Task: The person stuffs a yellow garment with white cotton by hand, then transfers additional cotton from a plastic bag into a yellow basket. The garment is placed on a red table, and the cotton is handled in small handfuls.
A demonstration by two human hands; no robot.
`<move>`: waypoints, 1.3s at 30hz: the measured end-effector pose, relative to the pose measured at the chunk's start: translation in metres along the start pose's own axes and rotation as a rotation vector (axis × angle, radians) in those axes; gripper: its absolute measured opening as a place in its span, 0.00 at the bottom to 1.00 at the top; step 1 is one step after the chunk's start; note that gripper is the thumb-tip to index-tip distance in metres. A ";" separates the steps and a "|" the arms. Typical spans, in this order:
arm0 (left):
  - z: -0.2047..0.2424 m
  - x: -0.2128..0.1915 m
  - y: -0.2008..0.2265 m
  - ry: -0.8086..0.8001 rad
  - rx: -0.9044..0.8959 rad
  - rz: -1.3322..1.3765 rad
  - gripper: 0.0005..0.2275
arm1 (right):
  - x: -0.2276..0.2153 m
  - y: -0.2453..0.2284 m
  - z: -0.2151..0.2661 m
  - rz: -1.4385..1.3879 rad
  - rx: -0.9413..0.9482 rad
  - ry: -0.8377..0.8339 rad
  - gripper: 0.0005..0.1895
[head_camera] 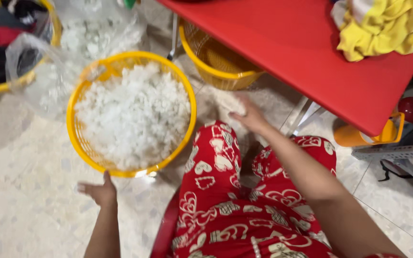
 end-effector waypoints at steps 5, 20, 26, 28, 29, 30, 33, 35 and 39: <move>-0.028 0.066 -0.040 -0.305 -0.516 0.247 0.58 | 0.060 -0.001 -0.056 0.056 -0.056 0.017 0.52; -0.013 0.115 -0.043 -0.370 -0.547 0.542 0.34 | 0.043 0.062 -0.158 1.088 -0.155 -0.156 0.31; 0.015 0.157 -0.029 -0.489 -0.543 0.461 0.31 | -0.006 0.121 -0.128 1.038 -0.119 -0.075 0.29; 0.024 0.176 -0.014 -0.517 -0.519 0.450 0.33 | -0.019 0.143 -0.116 1.024 -0.043 -0.093 0.27; 0.026 0.181 -0.007 -0.530 -0.504 0.447 0.35 | -0.022 0.150 -0.111 1.015 -0.006 -0.098 0.27; 0.026 0.187 0.000 -0.536 -0.502 0.454 0.35 | -0.026 0.153 -0.109 1.020 0.013 -0.077 0.27; 0.028 0.191 0.008 -0.545 -0.523 0.477 0.36 | -0.031 0.157 -0.100 1.018 0.074 -0.033 0.30; 0.032 0.193 0.009 -0.550 -0.554 0.499 0.36 | -0.030 0.153 -0.096 0.993 0.129 -0.013 0.33; 0.049 0.212 0.012 -0.613 -0.633 0.685 0.38 | -0.033 0.124 -0.094 0.782 0.203 0.013 0.46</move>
Point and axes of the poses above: each hand's wrist, its own z-axis away from the middle knuckle, its own x-axis out of the palm, y = z × x, the point moved 9 cm from there along -z, towards the middle knuckle, and after that the axes turned 9 degrees about y, right-handed, at the moved point
